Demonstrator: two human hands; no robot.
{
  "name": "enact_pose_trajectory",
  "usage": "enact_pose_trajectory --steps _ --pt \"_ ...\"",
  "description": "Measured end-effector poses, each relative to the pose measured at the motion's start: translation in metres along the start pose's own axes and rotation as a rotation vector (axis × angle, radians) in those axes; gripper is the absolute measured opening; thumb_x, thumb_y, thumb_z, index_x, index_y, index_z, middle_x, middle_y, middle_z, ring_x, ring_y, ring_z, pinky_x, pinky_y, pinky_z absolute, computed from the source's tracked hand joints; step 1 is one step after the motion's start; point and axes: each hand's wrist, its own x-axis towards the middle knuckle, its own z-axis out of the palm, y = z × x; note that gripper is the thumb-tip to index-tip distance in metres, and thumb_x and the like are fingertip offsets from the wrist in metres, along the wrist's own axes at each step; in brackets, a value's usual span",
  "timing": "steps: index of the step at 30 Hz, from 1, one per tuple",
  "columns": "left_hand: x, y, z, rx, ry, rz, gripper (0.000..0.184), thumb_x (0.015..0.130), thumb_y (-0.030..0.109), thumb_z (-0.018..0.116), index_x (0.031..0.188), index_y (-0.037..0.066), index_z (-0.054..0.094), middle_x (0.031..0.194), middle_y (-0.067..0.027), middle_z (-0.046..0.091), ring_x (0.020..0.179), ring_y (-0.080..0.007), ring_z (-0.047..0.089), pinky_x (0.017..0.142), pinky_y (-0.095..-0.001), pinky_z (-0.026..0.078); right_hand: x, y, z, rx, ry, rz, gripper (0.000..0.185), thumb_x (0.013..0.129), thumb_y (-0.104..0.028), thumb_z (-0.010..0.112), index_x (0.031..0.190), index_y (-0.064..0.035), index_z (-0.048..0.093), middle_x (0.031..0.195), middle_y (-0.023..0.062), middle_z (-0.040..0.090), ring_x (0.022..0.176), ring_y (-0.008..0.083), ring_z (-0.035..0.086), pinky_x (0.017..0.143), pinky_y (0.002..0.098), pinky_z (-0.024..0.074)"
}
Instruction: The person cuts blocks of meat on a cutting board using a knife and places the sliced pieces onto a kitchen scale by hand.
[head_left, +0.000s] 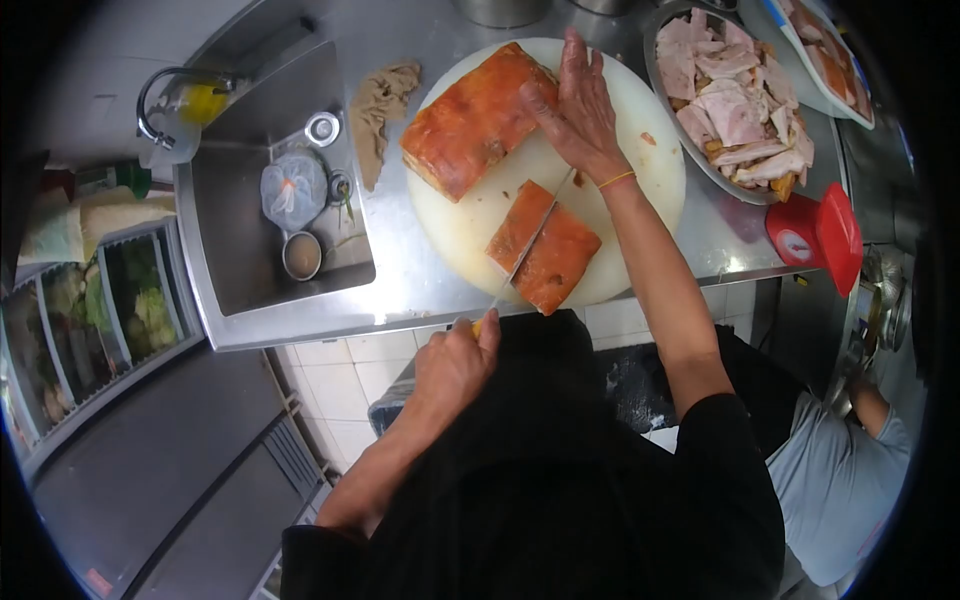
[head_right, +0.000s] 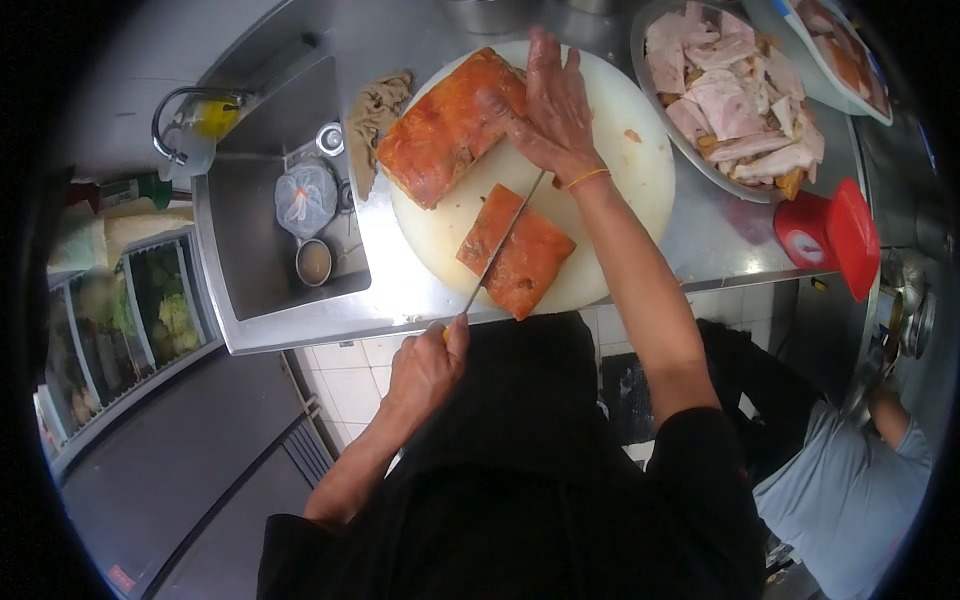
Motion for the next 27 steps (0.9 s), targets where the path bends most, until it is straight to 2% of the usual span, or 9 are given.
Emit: enact_pose_trajectory --steps 2,5,12,15,17,21,22,24,27 --pt "0.002 0.0 0.002 0.009 -0.006 -0.003 0.055 0.104 0.041 0.046 0.076 -0.004 0.062 0.064 -0.0328 0.06 0.065 -0.0535 0.061 0.064 -0.059 0.05 0.001 -0.008 -0.012 0.106 -0.031 0.023 0.114 0.086 -0.078 0.05 0.152 0.0087 0.016 0.151 0.0335 0.03 0.139 0.0548 0.026 0.118 0.0549 0.0227" --pt "0.005 -0.001 0.005 0.021 -0.026 -0.011 0.054 0.104 0.041 0.046 0.079 -0.004 0.062 0.064 -0.0324 0.06 0.065 -0.0532 0.061 0.063 -0.0591 0.05 -0.003 -0.002 -0.005 0.163 0.005 0.035 0.113 0.086 -0.076 0.052 0.152 0.0093 0.016 0.15 0.034 0.03 0.139 0.0548 0.026 0.118 0.0547 0.0228" --pt "0.018 -0.011 0.024 0.012 -0.047 0.038 0.054 0.102 0.043 0.048 0.077 -0.003 0.061 0.065 -0.0339 0.061 0.063 -0.0531 0.063 0.06 -0.0584 0.053 -0.009 0.013 0.002 -0.017 -0.008 0.009 0.113 0.087 -0.073 0.054 0.154 0.0071 0.01 0.158 0.0301 0.02 0.145 0.0523 0.017 0.121 0.0529 0.0151" --pt "0.018 -0.005 0.017 0.002 -0.072 0.004 0.056 0.105 0.04 0.043 0.08 -0.006 0.064 0.068 -0.0355 0.06 0.07 -0.0544 0.062 0.07 -0.0588 0.05 -0.01 0.01 0.0 0.017 -0.063 0.055 0.113 0.088 -0.072 0.054 0.155 0.0057 0.007 0.161 0.029 0.015 0.148 0.0508 0.011 0.122 0.0522 0.0119" --pt "0.019 -0.008 0.019 -0.007 -0.045 0.035 0.056 0.103 0.041 0.046 0.079 -0.006 0.063 0.069 -0.0356 0.061 0.07 -0.0552 0.062 0.068 -0.0587 0.052 -0.008 0.013 0.003 0.014 -0.085 0.078 0.113 0.088 -0.071 0.055 0.156 0.0039 0.005 0.162 0.0281 0.014 0.149 0.0497 0.007 0.123 0.0519 0.0108" --pt "0.021 -0.012 0.017 -0.054 -0.052 0.034 0.058 0.103 0.042 0.047 0.078 -0.007 0.064 0.071 -0.0366 0.062 0.073 -0.0563 0.062 0.072 -0.0588 0.053 -0.016 -0.005 -0.022 0.45 -0.051 0.246 0.116 0.084 -0.071 0.06 0.158 -0.0013 0.004 0.164 0.0256 0.01 0.151 0.047 0.004 0.123 0.0495 0.0086" --pt "0.025 -0.013 0.016 -0.052 -0.051 0.054 0.059 0.103 0.043 0.046 0.078 -0.007 0.065 0.072 -0.0369 0.062 0.074 -0.0563 0.062 0.072 -0.0589 0.052 -0.031 -0.02 -0.039 0.473 -0.104 0.307 0.117 0.081 -0.063 0.069 0.158 0.0001 0.008 0.163 0.0258 0.013 0.151 0.0448 0.007 0.123 0.0489 0.0114" --pt "0.022 -0.015 0.019 -0.073 -0.053 0.051 0.06 0.103 0.044 0.046 0.077 -0.007 0.065 0.074 -0.0375 0.062 0.076 -0.0562 0.063 0.074 -0.0591 0.052 -0.066 -0.045 -0.075 0.414 -0.262 0.121 0.12 0.073 -0.057 0.079 0.156 0.0017 0.015 0.162 0.0262 0.018 0.15 0.0453 0.013 0.122 0.0494 0.0176" --pt "0.019 -0.013 0.019 -0.092 0.011 0.079 0.064 0.105 0.042 0.043 0.072 -0.009 0.064 0.074 -0.0377 0.061 0.079 -0.0561 0.062 0.077 -0.0595 0.05 -0.124 -0.099 -0.094 0.191 -0.295 -0.003 0.117 0.059 -0.034 0.087 0.154 -0.0026 0.026 0.153 0.0247 0.032 0.141 0.046 0.03 0.117 0.0482 0.0286"
